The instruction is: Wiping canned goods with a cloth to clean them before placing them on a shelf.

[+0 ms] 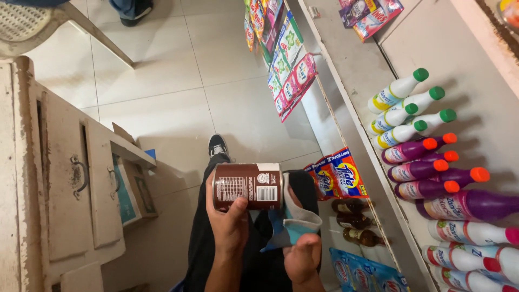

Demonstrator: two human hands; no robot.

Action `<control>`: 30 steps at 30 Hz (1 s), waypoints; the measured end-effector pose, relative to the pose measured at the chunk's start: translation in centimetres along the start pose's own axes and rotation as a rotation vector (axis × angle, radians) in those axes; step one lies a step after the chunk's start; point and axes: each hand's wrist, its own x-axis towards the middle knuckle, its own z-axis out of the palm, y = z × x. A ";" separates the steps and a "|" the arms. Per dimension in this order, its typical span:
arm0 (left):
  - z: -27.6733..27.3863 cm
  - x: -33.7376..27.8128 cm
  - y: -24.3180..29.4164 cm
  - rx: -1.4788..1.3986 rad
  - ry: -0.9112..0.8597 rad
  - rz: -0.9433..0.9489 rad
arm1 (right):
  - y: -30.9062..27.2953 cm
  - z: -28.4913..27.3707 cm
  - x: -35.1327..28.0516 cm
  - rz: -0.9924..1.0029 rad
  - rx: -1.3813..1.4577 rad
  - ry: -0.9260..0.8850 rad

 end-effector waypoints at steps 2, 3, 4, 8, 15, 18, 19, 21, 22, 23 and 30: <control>-0.4 0.1 -0.1 -0.013 0.016 -0.002 | 5.9 -6.0 -1.1 -0.050 0.171 0.207; -0.4 0.2 -0.1 -0.018 0.009 0.003 | 2.7 -1.6 1.3 -0.059 0.171 0.202; -0.4 0.3 -0.1 -0.014 0.008 -0.003 | -0.9 2.6 3.1 -0.056 -0.018 0.055; 0.9 0.6 1.2 -0.044 -0.063 0.008 | 6.6 -7.1 0.6 0.034 -0.108 0.299; 0.5 1.1 1.9 -0.136 -0.045 0.014 | 13.3 -11.1 -6.1 -0.131 -0.755 0.491; 0.6 1.5 2.5 -0.119 -0.063 0.015 | 2.1 0.0 -0.7 -0.129 -0.563 0.261; 0.7 1.5 2.7 -0.114 -0.083 0.019 | -1.4 4.6 1.4 -0.124 -0.415 0.079; 1.2 1.4 3.3 -0.108 -0.106 0.022 | -5.7 9.1 3.3 -0.118 -0.262 -0.099; 1.8 1.4 3.8 -0.072 -0.122 0.014 | -5.9 9.3 3.6 -0.121 -0.272 -0.085; 2.4 1.3 4.3 -0.035 -0.137 0.005 | -6.2 9.6 4.0 -0.123 -0.283 -0.068; 1.3 2.5 3.4 -0.048 -0.059 -0.017 | -0.3 2.1 -0.1 -0.010 -0.302 0.248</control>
